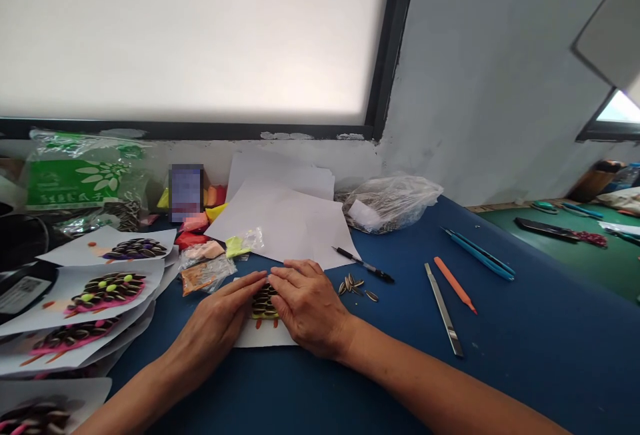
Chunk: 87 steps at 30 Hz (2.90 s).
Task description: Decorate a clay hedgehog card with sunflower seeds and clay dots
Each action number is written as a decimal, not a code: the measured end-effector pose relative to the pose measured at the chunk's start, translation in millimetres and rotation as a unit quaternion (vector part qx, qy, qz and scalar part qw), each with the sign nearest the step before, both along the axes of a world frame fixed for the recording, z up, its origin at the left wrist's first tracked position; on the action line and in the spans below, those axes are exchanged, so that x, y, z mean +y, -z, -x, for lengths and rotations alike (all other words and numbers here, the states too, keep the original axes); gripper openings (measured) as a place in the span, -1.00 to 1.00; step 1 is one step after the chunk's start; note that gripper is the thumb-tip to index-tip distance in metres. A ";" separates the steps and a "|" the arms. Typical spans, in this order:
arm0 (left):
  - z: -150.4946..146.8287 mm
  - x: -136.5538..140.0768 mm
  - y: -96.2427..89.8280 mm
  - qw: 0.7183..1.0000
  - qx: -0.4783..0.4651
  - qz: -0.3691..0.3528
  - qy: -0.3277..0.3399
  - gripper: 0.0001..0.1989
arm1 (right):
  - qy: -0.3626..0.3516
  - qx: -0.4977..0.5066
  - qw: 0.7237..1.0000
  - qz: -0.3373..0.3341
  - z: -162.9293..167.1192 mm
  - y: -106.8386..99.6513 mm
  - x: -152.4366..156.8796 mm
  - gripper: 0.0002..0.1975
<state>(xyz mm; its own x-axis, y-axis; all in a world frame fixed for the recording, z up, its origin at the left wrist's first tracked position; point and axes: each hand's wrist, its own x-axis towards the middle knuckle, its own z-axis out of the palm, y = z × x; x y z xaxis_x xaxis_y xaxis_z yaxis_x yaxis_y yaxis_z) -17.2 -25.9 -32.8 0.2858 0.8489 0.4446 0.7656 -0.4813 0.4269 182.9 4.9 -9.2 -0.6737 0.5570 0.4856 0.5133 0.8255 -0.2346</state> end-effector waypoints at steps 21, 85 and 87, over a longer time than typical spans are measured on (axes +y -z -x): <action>-0.9 1.4 -2.6 0.999 0.029 -0.013 -0.003 -0.56 | -0.007 -0.024 1.000 0.007 1.7 -0.8 0.3 -0.66; 4.7 6.0 -5.7 0.998 0.014 0.014 -0.055 -0.52 | 0.161 -0.335 0.912 0.175 -42.4 -74.1 14.4 -0.78; 5.0 6.2 -5.0 0.999 0.010 0.012 -0.050 -0.52 | 0.155 -0.320 0.919 0.169 -41.4 -70.7 15.2 -0.80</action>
